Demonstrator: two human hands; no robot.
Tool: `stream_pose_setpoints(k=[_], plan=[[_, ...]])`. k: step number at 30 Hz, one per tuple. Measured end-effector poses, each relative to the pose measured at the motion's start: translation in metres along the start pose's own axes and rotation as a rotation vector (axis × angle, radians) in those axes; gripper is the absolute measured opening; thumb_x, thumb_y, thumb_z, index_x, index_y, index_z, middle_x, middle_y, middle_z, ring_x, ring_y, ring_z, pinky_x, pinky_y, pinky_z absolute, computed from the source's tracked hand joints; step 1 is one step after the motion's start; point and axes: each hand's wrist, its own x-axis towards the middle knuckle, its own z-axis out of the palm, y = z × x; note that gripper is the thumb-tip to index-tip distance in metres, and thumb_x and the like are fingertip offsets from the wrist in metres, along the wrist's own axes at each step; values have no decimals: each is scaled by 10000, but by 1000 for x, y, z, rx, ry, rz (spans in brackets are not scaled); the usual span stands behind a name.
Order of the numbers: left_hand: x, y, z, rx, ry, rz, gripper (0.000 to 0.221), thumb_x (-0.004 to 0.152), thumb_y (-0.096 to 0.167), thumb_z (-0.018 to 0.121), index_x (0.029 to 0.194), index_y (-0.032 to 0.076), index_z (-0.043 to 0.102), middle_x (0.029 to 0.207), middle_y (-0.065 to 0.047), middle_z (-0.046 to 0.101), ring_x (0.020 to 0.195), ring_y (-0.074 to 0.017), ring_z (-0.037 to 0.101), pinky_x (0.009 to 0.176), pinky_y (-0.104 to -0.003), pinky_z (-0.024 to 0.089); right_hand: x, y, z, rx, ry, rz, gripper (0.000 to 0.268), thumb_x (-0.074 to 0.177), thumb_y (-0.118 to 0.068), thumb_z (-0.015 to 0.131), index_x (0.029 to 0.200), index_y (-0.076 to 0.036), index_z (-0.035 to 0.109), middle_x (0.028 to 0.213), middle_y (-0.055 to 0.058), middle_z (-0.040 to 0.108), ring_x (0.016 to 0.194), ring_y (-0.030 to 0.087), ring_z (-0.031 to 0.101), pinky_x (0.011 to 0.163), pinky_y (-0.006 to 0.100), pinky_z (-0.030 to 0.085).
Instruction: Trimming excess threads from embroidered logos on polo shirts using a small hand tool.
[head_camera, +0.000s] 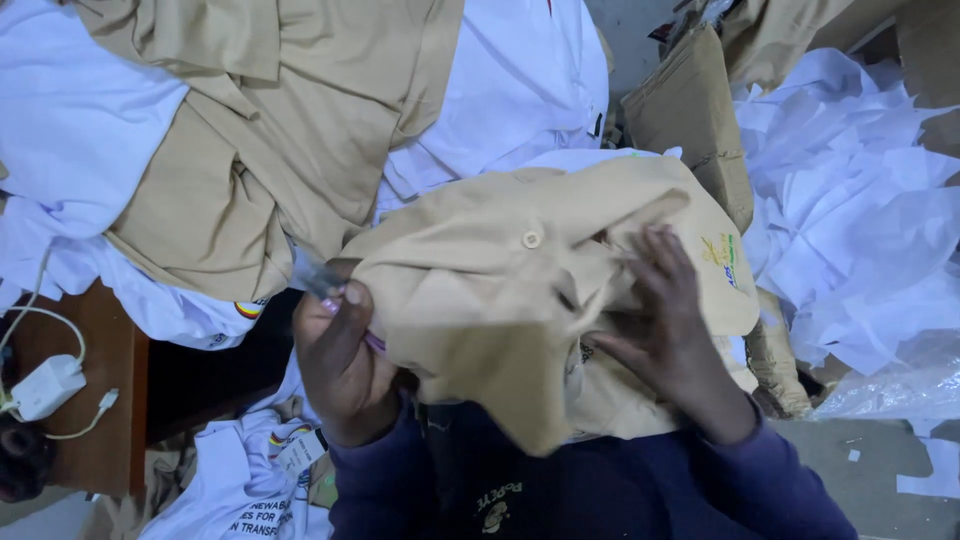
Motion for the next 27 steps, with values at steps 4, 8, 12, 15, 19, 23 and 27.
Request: stream_pose_setpoints(k=[4, 8, 12, 15, 19, 23, 27], plan=[[41, -42, -23, -243, -83, -133, 269, 1020, 40, 626, 1261, -79, 612, 1155, -323, 730, 1079, -426, 758, 919, -588, 637, 2, 33, 31, 208, 125, 205, 705, 859, -193, 818, 1437, -9, 459, 1400, 237, 460, 1242, 384, 415, 1089, 550, 371], [71, -65, -41, 15, -82, 48, 402, 1089, 129, 620, 1447, -32, 536, 1519, -242, 534, 1412, -364, 536, 1189, -535, 466, 44, 14, -1, 697, 373, 646, 192, 962, -23, 634, 1144, 39, 641, 908, 185, 697, 672, 191, 673, 663, 356, 600], [64, -80, -30, 640, -281, 248, 418, 1141, 173, 468, 1540, 77, 549, 1658, -202, 423, 1589, -437, 311, 1298, -618, 160, -7, 214, -14, 978, 227, 1139, 685, 1087, -493, 677, 1496, 11, 457, 1243, 281, 603, 1017, 511, 699, 774, 712, 529], [23, -105, -9, 1114, -441, 196, 466, 1138, 304, 403, 1581, 225, 520, 1768, -177, 199, 1631, -509, 110, 1270, -708, 39, 15, 184, -20, 926, 257, 1100, 634, 1063, -449, 666, 1472, 3, 490, 1227, 249, 620, 1021, 458, 695, 792, 649, 530], [9, -156, -12, 1662, -525, 150, 774, 1007, 131, 629, 1684, 342, 320, 1764, -204, 185, 1619, -494, 130, 1242, -728, 74, 21, 124, -27, 863, 243, 1023, 565, 1028, -382, 649, 1435, -7, 538, 1204, 201, 646, 1029, 379, 690, 819, 556, 531], [55, -162, -63, 1240, -229, 301, 396, 1097, 120, 486, 1471, 63, 604, 1556, -161, 544, 1467, -325, 495, 1216, -523, 225, 19, 64, -44, 771, 233, 892, 482, 974, -283, 624, 1380, -23, 611, 1169, 130, 685, 1040, 260, 683, 860, 416, 533], [30, -49, -41, 857, 120, 274, 346, 1088, 363, 553, 1208, 101, 746, 1175, -44, 754, 790, -93, 614, 728, -260, 486, 14, 17, -67, 689, 218, 771, 439, 921, -184, 597, 1326, -39, 685, 1135, 58, 724, 1051, 141, 677, 901, 277, 537]])
